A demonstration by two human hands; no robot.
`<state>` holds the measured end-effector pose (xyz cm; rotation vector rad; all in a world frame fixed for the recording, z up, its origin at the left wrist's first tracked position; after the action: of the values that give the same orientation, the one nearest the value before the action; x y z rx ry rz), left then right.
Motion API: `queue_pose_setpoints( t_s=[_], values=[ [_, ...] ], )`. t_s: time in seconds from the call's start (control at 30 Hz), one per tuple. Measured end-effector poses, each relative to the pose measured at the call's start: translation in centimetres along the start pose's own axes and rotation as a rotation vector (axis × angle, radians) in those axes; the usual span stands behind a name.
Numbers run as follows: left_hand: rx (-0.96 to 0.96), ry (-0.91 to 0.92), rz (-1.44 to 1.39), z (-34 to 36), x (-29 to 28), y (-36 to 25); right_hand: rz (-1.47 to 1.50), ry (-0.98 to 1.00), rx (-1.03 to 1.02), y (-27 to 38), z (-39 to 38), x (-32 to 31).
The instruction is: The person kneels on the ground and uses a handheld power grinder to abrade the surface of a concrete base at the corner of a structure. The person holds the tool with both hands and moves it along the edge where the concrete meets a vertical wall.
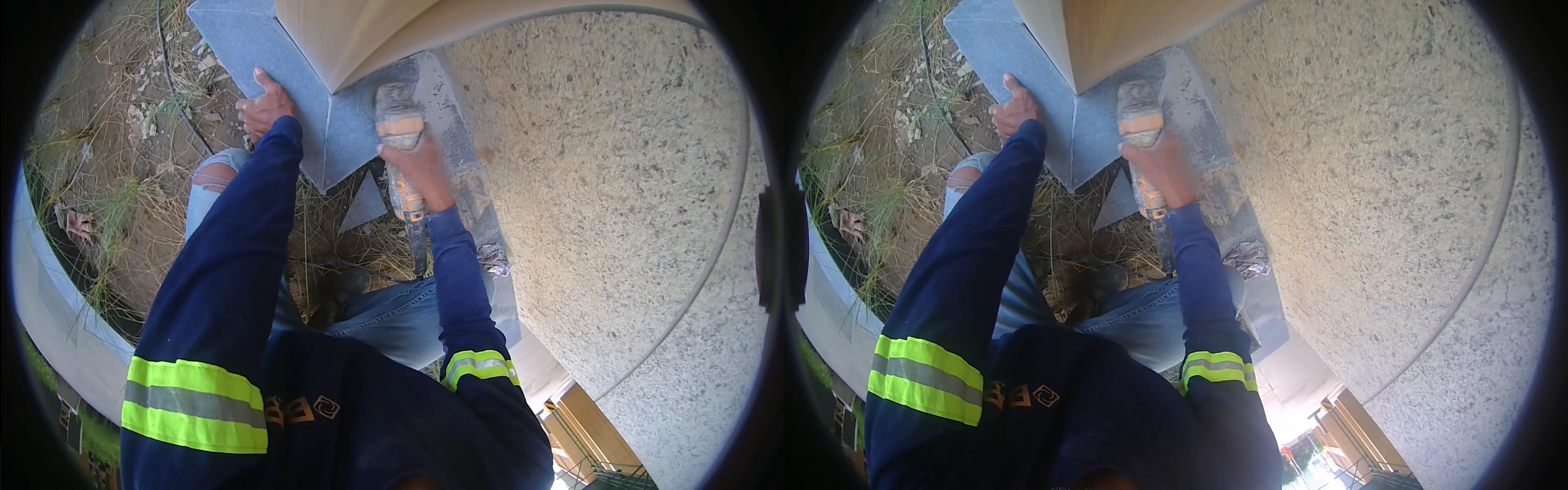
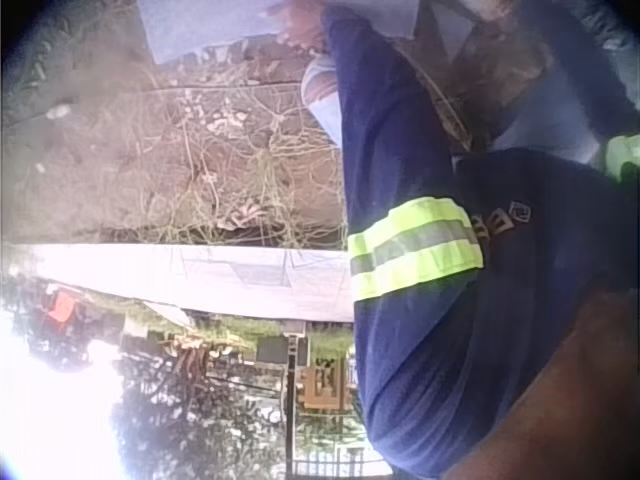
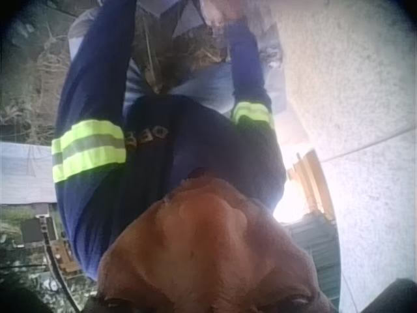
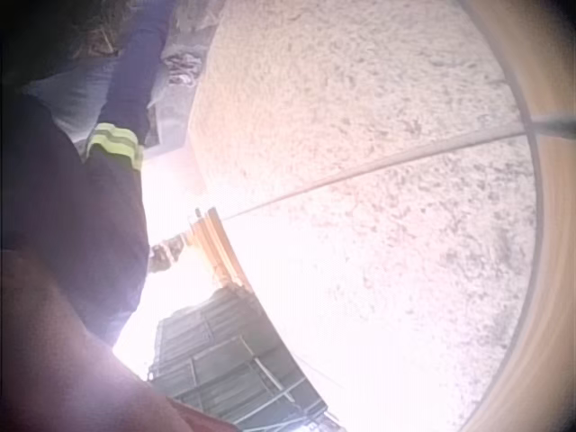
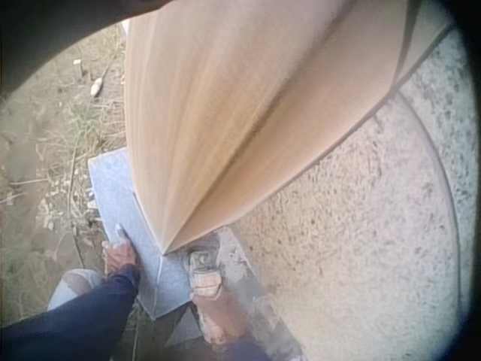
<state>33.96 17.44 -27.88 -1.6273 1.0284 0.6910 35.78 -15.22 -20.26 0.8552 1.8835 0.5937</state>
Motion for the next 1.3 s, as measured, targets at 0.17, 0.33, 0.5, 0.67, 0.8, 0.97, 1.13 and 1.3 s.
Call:
queue_pose_setpoints(
  t_s=[0.17,0.33,0.5,0.67,0.8,0.97,1.13,1.3],
  values=[
    [-0.006,0.02,-0.001,0.1,0.0,0.1,-0.098,0.046,-0.012,1.2,-1.4,2.1],
    [-0.015,0.017,-0.028,0.1,-0.5,0.1,0.071,-0.049,-0.004,0.1,-1.2,-0.2],
    [-0.02,0.027,-0.002,-0.1,-0.2,0.0,0.17,-0.151,0.021,-4.1,1.8,-4.2],
    [-0.013,0.031,-0.015,-0.4,-0.4,-0.1,0.178,-0.124,0.018,-3.2,1.4,-3.6],
    [-0.01,0.029,-0.009,-0.2,-0.2,0.0,0.022,0.019,0.051,0.0,-0.8,-0.2],
    [-0.006,0.027,-0.019,-0.1,-0.3,0.0,-0.206,0.108,-0.001,1.5,-2.7,3.3],
    [0.0,0.028,-0.004,-0.3,-0.4,-0.2,0.03,0.004,0.018,-1.8,-1.6,1.5],
    [-0.007,0.023,-0.001,-0.4,-0.1,-0.2,0.209,-0.162,0.037,-4.1,0.7,-4.5]
  ],
)
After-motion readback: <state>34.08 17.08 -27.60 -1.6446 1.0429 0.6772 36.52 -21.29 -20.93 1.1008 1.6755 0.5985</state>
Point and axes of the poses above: each hand's wrist, its own z-axis towards the middle knuckle, its own x-axis out of the palm, y = z × x, the point moved 8 cm from there along z, towards the middle knuckle, and after that the axes turned 3 degrees about -y, right-handed, at the moved point
